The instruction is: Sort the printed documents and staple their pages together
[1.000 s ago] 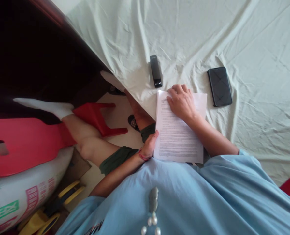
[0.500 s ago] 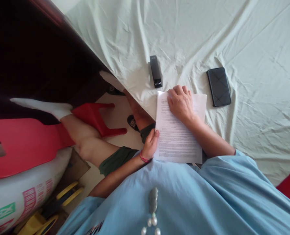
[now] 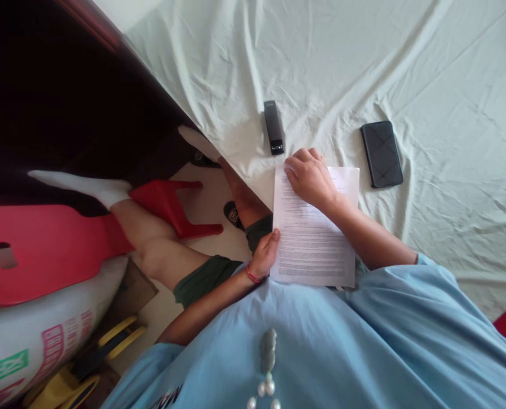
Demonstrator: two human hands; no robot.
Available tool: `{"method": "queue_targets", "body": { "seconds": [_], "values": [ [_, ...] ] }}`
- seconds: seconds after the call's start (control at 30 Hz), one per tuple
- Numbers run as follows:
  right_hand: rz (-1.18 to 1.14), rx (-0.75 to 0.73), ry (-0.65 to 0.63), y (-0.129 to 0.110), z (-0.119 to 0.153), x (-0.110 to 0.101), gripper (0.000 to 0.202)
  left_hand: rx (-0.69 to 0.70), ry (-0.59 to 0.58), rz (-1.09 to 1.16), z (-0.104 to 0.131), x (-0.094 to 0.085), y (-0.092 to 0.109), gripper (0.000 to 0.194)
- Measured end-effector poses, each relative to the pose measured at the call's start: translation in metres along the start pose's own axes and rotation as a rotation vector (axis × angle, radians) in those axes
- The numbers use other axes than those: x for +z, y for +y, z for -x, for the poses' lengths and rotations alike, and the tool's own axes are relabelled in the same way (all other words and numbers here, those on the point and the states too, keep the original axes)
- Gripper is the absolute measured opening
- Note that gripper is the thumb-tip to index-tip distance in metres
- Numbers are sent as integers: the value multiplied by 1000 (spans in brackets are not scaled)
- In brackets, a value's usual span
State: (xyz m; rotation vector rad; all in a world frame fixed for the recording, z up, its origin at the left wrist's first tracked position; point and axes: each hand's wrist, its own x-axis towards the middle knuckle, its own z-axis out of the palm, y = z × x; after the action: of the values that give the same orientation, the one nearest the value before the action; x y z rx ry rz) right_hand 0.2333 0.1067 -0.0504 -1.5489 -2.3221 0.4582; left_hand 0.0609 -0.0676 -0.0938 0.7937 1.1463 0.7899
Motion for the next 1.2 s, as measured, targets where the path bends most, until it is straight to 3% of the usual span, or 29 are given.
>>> {"method": "queue_targets", "body": {
  "seconds": [0.37, 0.47, 0.57, 0.63, 0.87, 1.03, 1.2],
  "values": [
    [-34, -53, 50, -3, 0, -1, 36, -33, -6, -38, 2, 1, -2, 90],
    [-34, -184, 14, -11, 4, -6, 37, -24, -9, -64, 2, 1, 0, 89],
    [-51, -380, -91, -15, 8, -8, 24, -7, -17, -60, 3, 1, 2, 87],
    [-50, -429, -106, -15, 9, -9, 24, 11, -18, -75, 5, 1, 3, 86],
    [-60, -379, -78, -8, 7, -10, 33, 67, 2, -205, 8, 0, 4, 85],
    [-122, -174, 63, 6, 0, -9, 44, 101, -3, -222, 6, -2, 3, 82],
    [-109, -142, 0, 23, -10, -8, 41, 119, -15, -270, 5, -4, 5, 81]
  ]
}}
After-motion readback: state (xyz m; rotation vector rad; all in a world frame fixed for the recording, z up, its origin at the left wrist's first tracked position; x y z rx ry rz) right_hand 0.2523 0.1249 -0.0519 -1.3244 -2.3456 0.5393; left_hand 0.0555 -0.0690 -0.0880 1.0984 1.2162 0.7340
